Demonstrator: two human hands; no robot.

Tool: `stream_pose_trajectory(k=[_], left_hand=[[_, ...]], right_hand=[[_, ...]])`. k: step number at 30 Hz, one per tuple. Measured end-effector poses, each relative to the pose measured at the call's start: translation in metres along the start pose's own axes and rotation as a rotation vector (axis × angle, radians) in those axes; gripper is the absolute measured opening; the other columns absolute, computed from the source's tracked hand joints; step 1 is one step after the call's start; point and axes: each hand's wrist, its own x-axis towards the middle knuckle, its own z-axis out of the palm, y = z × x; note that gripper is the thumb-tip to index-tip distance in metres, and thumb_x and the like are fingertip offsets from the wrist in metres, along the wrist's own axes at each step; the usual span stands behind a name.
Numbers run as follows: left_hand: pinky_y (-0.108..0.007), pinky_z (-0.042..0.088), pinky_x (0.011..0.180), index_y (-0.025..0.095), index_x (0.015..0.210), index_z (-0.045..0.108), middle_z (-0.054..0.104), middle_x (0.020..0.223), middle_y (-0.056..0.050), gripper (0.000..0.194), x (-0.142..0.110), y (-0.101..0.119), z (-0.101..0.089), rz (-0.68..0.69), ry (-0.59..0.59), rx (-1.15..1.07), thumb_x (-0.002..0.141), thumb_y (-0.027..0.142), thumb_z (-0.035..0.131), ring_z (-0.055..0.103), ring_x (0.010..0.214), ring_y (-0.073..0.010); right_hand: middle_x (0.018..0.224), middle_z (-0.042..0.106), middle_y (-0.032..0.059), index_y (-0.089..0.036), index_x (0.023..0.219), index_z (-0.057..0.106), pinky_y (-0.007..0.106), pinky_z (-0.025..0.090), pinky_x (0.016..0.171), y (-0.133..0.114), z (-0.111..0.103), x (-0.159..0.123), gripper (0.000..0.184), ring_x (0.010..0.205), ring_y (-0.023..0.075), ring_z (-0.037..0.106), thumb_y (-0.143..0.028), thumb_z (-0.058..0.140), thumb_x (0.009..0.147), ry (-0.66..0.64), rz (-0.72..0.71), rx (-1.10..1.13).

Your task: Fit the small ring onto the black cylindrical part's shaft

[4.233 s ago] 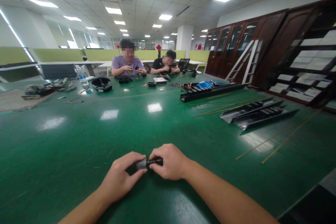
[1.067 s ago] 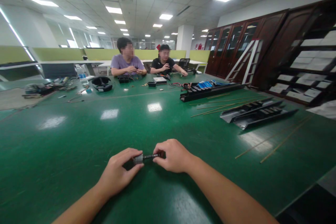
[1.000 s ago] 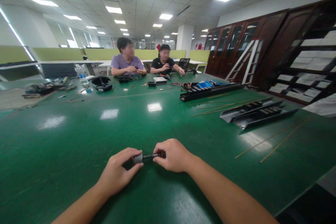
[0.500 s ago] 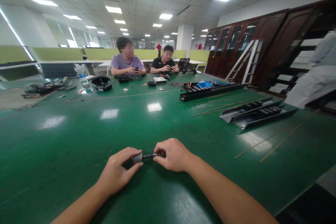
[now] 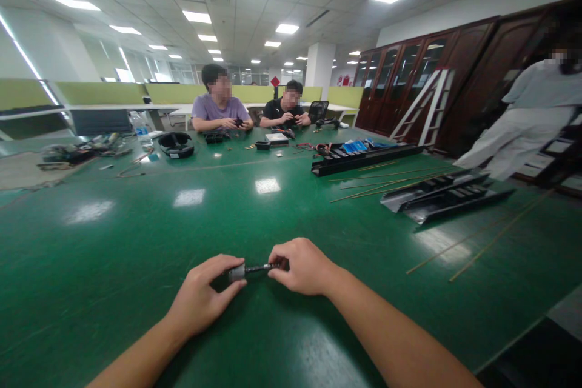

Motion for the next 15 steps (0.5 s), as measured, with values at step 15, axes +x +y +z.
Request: stream_pose_trajectory(k=[15], left_hand=[[-0.036,0.059,0.085,0.020,0.110,0.065,0.072,0.104,-0.008,0.034,0.010,-0.007,0.001,-0.275,0.054,-0.234,0.085,0.043,0.066,0.071,0.093,-0.0231]], right_hand=[[0.078,0.073,0.0009,-0.022,0.090,0.072,0.024,0.046,0.067,-0.001,-0.002,0.000,0.015,0.071,0.0154,0.067,-0.032,0.068,0.079,-0.037,0.008,-0.019]])
